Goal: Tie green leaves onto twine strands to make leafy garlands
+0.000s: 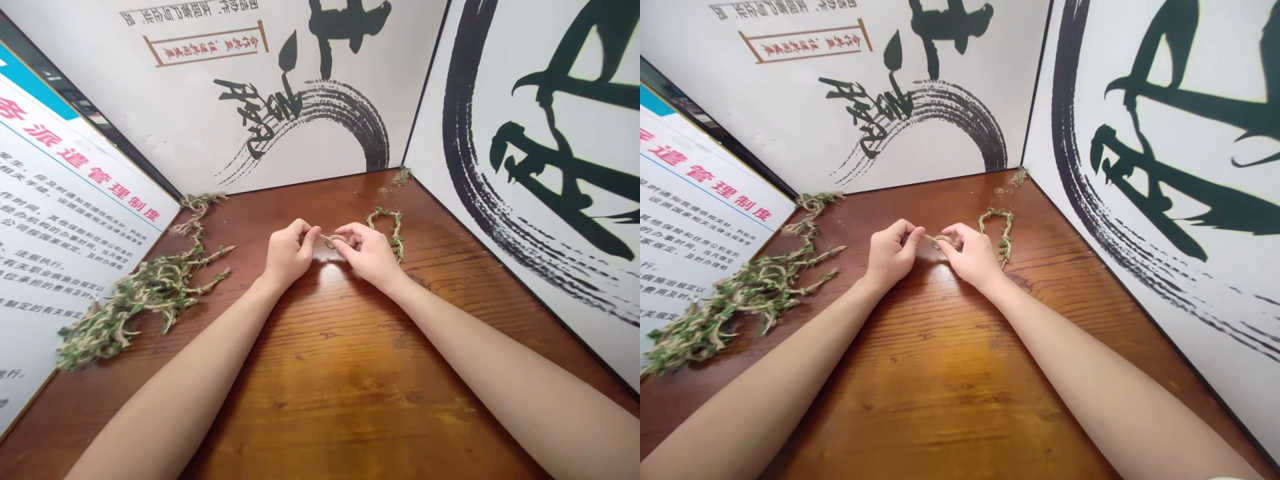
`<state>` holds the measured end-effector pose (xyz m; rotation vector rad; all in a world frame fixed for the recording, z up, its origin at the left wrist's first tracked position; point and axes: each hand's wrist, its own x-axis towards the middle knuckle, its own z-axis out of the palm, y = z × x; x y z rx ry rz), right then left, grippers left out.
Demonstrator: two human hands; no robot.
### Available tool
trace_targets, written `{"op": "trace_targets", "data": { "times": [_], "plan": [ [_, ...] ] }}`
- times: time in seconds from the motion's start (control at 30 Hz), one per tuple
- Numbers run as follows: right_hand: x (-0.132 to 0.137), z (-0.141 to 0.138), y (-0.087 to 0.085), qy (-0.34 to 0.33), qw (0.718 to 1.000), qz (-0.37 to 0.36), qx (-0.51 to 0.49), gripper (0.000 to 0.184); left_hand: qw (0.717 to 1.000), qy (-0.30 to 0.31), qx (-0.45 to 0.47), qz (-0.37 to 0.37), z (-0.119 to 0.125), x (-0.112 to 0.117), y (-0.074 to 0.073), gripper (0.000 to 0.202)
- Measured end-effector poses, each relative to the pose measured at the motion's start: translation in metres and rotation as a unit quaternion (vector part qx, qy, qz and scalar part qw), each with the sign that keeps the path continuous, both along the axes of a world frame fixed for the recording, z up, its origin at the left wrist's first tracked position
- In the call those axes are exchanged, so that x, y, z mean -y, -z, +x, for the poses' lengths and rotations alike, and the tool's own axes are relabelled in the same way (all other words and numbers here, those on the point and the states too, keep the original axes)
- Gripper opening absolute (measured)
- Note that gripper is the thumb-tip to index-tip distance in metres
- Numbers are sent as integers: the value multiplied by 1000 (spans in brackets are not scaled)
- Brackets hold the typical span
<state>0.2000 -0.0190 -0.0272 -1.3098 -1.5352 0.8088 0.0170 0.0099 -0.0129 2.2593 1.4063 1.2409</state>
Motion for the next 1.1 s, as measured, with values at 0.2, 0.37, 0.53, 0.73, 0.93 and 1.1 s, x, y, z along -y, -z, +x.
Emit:
{"op": "trace_targets", "data": {
  "times": [0.2, 0.37, 0.53, 0.73, 0.93, 1.1],
  "plan": [
    [0, 0, 1, -7, 1000, -1, -5, 26, 1000, -7, 22, 0, 0, 1, -3, 30],
    [-1, 0, 1, -3, 1000, -12, 10, 24, 998, -39, 58, -1, -3, -1, -2, 32],
    [0, -1, 0, -10, 1000, -8, 12, 23, 996, -49, 71, -11, -3, -3, -1, 32],
    [0, -1, 0, -5, 1000, -7, 11, 23, 991, -70, 109, -29, -4, -5, -1, 33],
    [2, -1, -2, -1, 1000, -16, 27, 30, 990, -80, 113, -30, -5, -5, -1, 34],
    [4, -1, -4, 7, 1000, -19, 23, 35, 988, -96, 115, -33, -6, -8, -2, 34]
  ]
}}
